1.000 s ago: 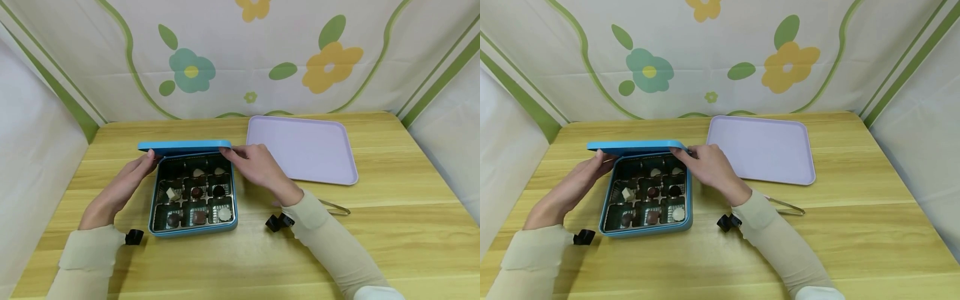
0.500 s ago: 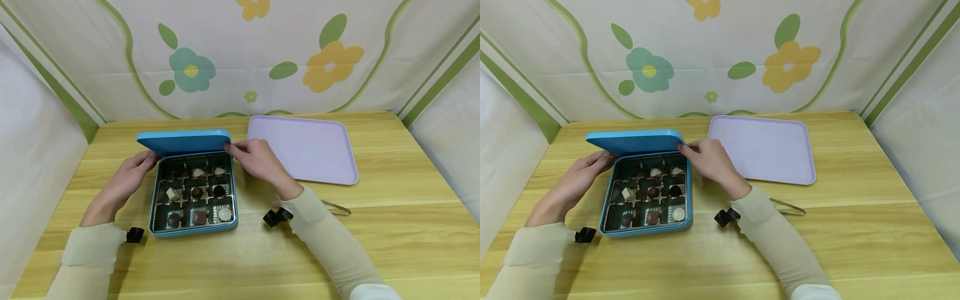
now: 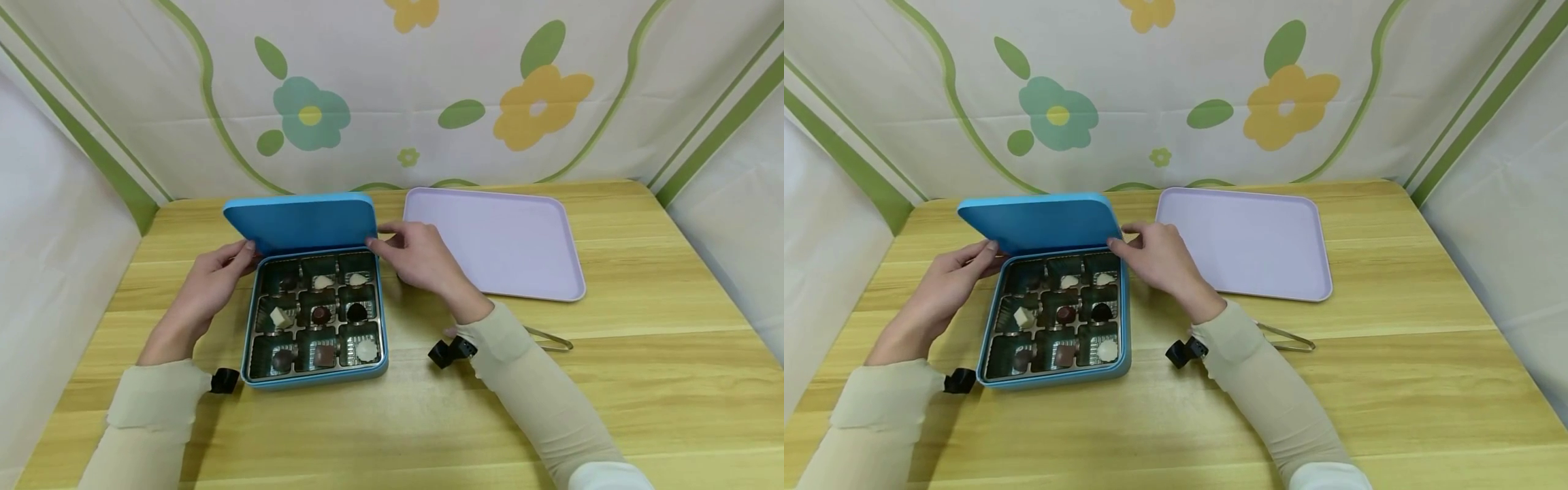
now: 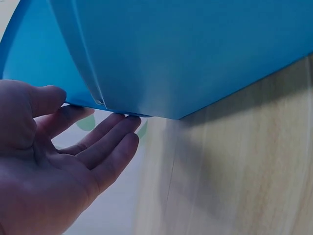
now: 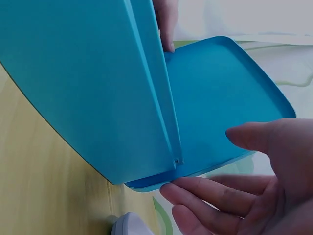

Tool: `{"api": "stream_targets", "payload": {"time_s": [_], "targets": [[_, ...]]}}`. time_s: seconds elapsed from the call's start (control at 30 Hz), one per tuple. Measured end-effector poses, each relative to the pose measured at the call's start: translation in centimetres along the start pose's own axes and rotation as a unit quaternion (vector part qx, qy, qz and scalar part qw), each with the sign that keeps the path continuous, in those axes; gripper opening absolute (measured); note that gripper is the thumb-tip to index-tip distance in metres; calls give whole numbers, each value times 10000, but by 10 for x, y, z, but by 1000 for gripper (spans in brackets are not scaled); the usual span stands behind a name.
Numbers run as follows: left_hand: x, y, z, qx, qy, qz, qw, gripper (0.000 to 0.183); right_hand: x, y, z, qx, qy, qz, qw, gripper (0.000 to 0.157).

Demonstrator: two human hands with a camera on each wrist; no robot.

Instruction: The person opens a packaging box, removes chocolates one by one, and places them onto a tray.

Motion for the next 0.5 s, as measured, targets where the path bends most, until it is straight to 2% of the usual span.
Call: {"api": "stream_targets", "payload": {"time_s": [0.13, 0.33, 0.5], "targets": [[0, 1, -1, 111, 81, 52, 9999, 78, 1, 0, 0, 22, -187, -38, 9998, 59], [-1, 1, -2, 235, 129, 76, 9996, 79, 4, -1, 0, 61, -66, -140, 9999, 51], [-3, 1, -4, 392, 157, 185, 9989, 79, 5, -2, 0, -17, -19, -195, 9998, 55]]}}
Point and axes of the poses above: each hand's wrist, its own z-axis away from the middle knuckle, its own y-axis out of the back of the hand, x = y × z, the point moved 2 cm from there along -z, towards the middle knuckle, and after that the axes turned 15 degrees about x, right-handed, at the moved point
